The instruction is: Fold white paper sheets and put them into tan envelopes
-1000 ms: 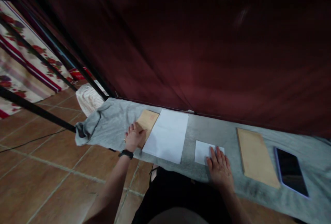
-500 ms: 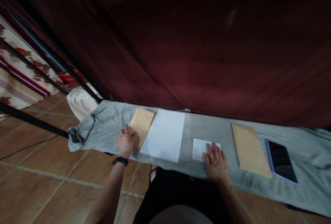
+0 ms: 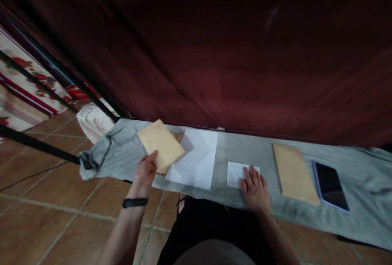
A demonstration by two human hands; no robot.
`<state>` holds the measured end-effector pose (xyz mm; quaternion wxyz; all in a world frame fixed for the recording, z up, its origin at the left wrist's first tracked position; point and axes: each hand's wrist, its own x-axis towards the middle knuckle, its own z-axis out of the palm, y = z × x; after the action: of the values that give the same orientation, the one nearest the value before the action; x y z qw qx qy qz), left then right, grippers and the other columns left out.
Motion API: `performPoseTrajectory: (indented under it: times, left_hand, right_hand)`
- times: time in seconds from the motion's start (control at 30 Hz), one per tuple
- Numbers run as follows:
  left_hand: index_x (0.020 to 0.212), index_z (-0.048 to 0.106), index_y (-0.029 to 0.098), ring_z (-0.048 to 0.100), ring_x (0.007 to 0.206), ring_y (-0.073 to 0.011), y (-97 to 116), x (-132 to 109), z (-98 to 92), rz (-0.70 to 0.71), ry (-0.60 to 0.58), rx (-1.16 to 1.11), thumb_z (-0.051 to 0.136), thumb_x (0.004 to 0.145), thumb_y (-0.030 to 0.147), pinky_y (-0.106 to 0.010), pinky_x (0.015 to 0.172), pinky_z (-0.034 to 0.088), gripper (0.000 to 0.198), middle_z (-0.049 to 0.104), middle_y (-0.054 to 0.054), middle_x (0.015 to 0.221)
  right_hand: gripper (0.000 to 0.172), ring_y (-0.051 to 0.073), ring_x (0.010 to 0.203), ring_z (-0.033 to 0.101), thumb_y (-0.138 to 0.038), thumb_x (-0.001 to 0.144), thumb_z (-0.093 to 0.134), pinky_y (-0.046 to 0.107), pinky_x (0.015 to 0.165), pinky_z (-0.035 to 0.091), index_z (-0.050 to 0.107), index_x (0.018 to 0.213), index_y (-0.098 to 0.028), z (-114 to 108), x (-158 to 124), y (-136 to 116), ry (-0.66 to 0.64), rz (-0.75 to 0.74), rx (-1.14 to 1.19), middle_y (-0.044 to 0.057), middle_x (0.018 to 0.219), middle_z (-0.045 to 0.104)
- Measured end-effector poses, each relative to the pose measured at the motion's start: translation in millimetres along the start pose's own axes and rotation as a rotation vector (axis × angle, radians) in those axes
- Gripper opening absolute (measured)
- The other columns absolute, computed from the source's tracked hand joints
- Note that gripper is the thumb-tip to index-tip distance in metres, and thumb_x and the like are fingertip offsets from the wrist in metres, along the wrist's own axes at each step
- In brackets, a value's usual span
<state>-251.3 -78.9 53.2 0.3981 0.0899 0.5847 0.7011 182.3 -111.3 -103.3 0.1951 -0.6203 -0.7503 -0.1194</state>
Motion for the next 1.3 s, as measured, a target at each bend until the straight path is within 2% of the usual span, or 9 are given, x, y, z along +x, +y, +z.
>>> performPoseTrajectory:
  times: [0.13,0.27,0.47,0.53,0.63,0.77,0.9,1.07,1.3]
  left_hand:
    - [0.085,0.065,0.017,0.068,0.066,-0.0105,-57,-44,30.9,-0.116,-0.062,-0.174,0.067,0.08,0.011,-0.02,0.064,0.056,0.008,0.072,0.001,0.076]
    - [0.077,0.062,0.017,0.065,0.056,-0.0096,-109,-85,47.5,-0.263,-0.115,-0.163,0.072,0.078,0.013,-0.021,0.065,0.057,0.011,0.066,0.004,0.063]
    - [0.073,0.064,0.016,0.069,0.065,-0.0154,-131,-121,37.6,-0.399,-0.308,-0.02,0.08,0.069,0.019,-0.028,0.069,0.058,0.017,0.071,-0.003,0.069]
    - [0.077,0.066,0.018,0.07,0.071,-0.0169,-128,-124,34.5,-0.29,-0.421,0.135,0.08,0.072,0.029,-0.029,0.071,0.058,0.019,0.072,-0.003,0.074]
    - [0.092,0.07,0.021,0.071,0.089,-0.0205,-131,-130,41.6,0.075,-0.644,0.529,0.067,0.086,0.042,-0.034,0.085,0.057,0.022,0.075,-0.005,0.092]
    - [0.134,0.059,0.022,0.057,0.13,-0.0225,-161,-152,73.5,0.516,-0.88,0.948,0.045,0.1,0.042,-0.039,0.11,0.046,0.042,0.062,-0.011,0.139]
    - [0.149,0.042,0.008,0.037,0.147,-0.0256,-201,-175,113.1,0.873,-1.041,1.21,0.036,0.104,0.039,-0.045,0.12,0.036,0.055,0.044,-0.018,0.155]
    - [0.15,0.04,0.005,0.029,0.15,-0.0278,-227,-174,139.1,1.06,-0.979,1.451,0.036,0.104,0.045,-0.048,0.123,0.029,0.062,0.037,-0.02,0.159]
    - [0.153,0.032,0.0,0.022,0.153,-0.0302,-233,-160,133.1,1.085,-0.905,1.524,0.036,0.102,0.045,-0.047,0.123,0.025,0.068,0.028,-0.023,0.162]
  right_hand:
    - [0.056,0.031,0.144,0.04,-0.042,0.104,0.037,0.051,0.116,0.03,0.035,0.156,-0.02,0,0,-1,-0.008,0.024,-0.006,0.016,0.16,0.038]
    - [0.056,0.031,0.143,0.041,-0.043,0.104,0.037,0.05,0.117,0.029,0.036,0.155,-0.021,2,1,-1,-0.019,0.034,-0.009,0.015,0.159,0.039]
    - [0.056,0.031,0.144,0.039,-0.04,0.103,0.04,0.049,0.118,0.026,0.037,0.155,-0.02,-2,2,-2,-0.043,0.047,0.015,0.015,0.161,0.036]
    - [0.056,0.03,0.145,0.038,-0.04,0.103,0.04,0.049,0.119,0.025,0.038,0.155,-0.019,-6,4,-4,-0.065,0.06,0.025,0.015,0.161,0.036]
    - [0.055,0.03,0.145,0.037,-0.039,0.103,0.04,0.049,0.119,0.025,0.039,0.154,-0.019,-12,7,-7,-0.097,0.074,0.031,0.015,0.16,0.037]
    - [0.056,0.031,0.146,0.036,-0.038,0.103,0.041,0.05,0.118,0.025,0.038,0.154,-0.018,-19,10,-9,-0.124,0.081,0.028,0.016,0.16,0.037]
    - [0.056,0.03,0.147,0.034,-0.031,0.101,0.042,0.049,0.118,0.026,0.036,0.155,-0.017,-25,11,-7,-0.156,0.045,0.001,0.016,0.161,0.035]
    - [0.061,0.03,0.149,0.031,-0.021,0.098,0.042,0.05,0.118,0.024,0.031,0.158,-0.016,-23,10,-7,-0.162,0.018,-0.018,0.017,0.161,0.036]
    - [0.063,0.029,0.149,0.031,-0.022,0.099,0.038,0.05,0.12,0.023,0.022,0.16,-0.014,-17,10,-8,-0.126,0.083,0.062,0.017,0.161,0.035]
